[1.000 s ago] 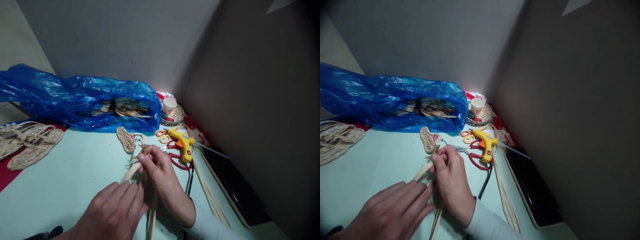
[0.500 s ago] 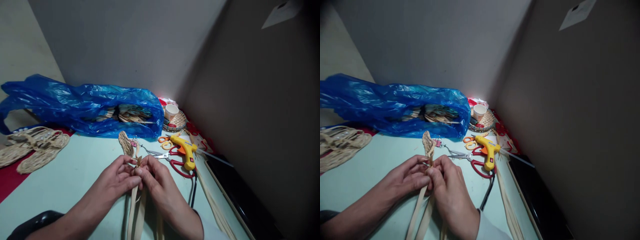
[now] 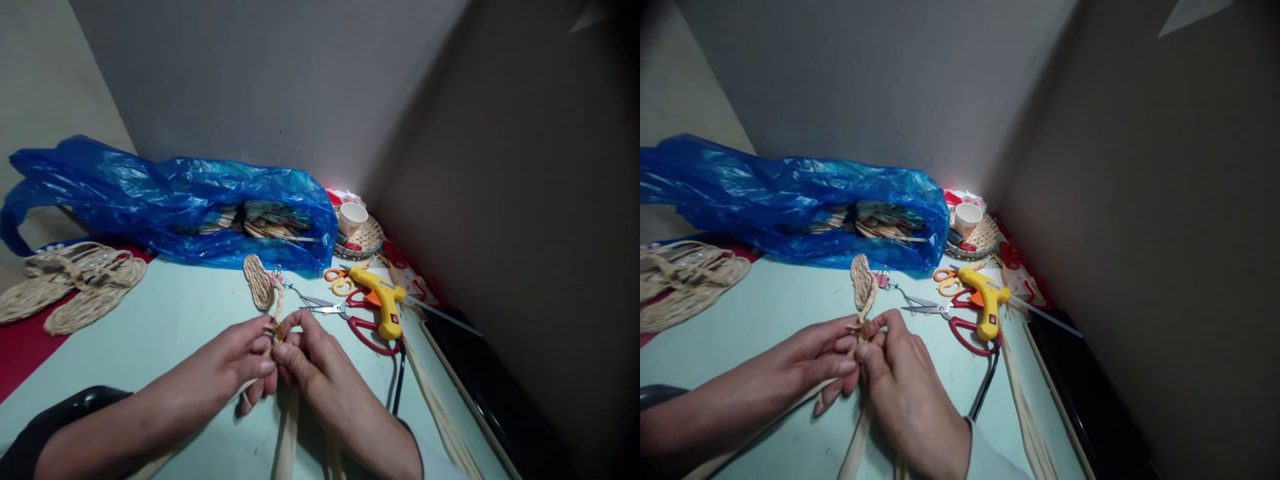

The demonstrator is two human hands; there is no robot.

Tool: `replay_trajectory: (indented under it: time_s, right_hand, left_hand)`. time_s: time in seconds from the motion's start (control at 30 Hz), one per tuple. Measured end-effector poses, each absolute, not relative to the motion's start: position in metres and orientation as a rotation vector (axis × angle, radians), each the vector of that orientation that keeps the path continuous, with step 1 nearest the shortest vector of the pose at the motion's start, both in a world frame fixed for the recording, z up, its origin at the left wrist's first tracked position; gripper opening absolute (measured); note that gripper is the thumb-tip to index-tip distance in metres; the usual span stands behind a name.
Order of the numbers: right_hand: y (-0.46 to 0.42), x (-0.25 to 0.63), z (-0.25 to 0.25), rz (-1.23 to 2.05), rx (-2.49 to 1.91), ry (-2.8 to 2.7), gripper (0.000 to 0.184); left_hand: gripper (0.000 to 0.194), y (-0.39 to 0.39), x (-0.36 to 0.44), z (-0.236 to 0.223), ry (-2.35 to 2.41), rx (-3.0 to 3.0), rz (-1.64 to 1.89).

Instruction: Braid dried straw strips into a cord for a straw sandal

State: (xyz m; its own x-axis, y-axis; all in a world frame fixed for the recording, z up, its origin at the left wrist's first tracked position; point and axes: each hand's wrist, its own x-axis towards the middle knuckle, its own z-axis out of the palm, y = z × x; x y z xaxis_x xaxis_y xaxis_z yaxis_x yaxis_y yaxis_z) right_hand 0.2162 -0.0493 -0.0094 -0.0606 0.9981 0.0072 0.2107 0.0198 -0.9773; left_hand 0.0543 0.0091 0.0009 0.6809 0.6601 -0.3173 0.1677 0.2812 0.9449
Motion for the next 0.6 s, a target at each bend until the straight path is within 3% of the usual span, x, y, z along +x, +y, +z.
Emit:
replay_trajectory:
  time_s: [0.23,0.43,0.6]
  right_hand:
    - [-0.050,0.220,0.001,1.140,-1.327,-1.423,0.006]
    - [-0.049,0.223,0.009,1.221,-1.214,-1.562,0.003]
    - [-0.053,0.225,0.019,0.815,-1.573,-1.789,0.009]
  left_hand:
    - [0.030,0.009,0.058,-0.007,0.790,1.127,0.475]
    - [0.019,0.008,0.058,0.000,0.845,1.362,0.627]
    - [0.018,0.009,0.055,0.005,0.996,1.392,0.701]
